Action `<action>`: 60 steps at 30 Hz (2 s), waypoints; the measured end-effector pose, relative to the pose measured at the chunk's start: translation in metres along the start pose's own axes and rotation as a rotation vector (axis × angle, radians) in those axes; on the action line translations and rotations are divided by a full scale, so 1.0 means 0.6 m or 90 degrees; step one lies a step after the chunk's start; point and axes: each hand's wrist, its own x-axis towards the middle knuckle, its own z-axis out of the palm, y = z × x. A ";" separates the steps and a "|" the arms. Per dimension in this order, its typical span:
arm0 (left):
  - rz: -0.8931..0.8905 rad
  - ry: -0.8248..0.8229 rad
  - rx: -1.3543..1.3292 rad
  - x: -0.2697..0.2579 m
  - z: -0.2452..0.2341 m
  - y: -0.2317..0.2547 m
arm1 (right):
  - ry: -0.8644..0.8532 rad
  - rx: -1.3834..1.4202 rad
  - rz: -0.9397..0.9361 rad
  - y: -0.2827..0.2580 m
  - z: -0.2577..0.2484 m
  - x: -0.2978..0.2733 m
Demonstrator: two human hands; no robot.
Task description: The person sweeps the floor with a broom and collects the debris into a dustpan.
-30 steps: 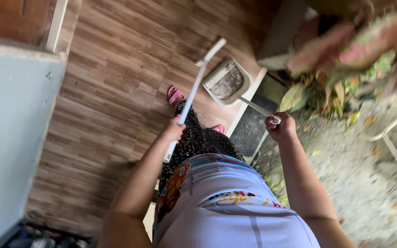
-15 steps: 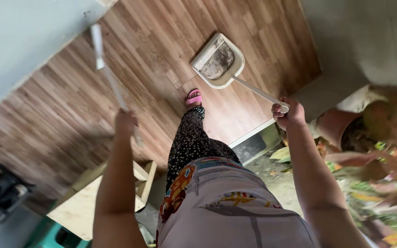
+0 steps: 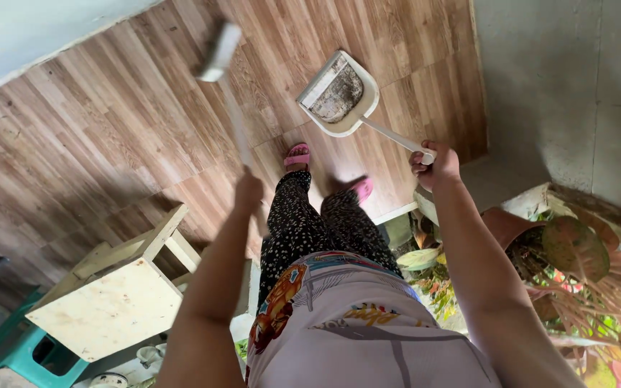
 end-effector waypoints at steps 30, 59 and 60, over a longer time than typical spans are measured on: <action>0.083 -0.120 -0.287 -0.187 0.222 0.626 | -0.173 -0.482 0.146 -0.105 -0.038 0.204; 0.097 -0.138 -0.302 -0.298 0.160 0.694 | -0.346 -0.484 0.259 -0.175 0.033 0.123; 0.063 -0.094 -0.334 -0.303 0.156 0.659 | -0.367 -0.438 0.318 -0.174 0.035 0.117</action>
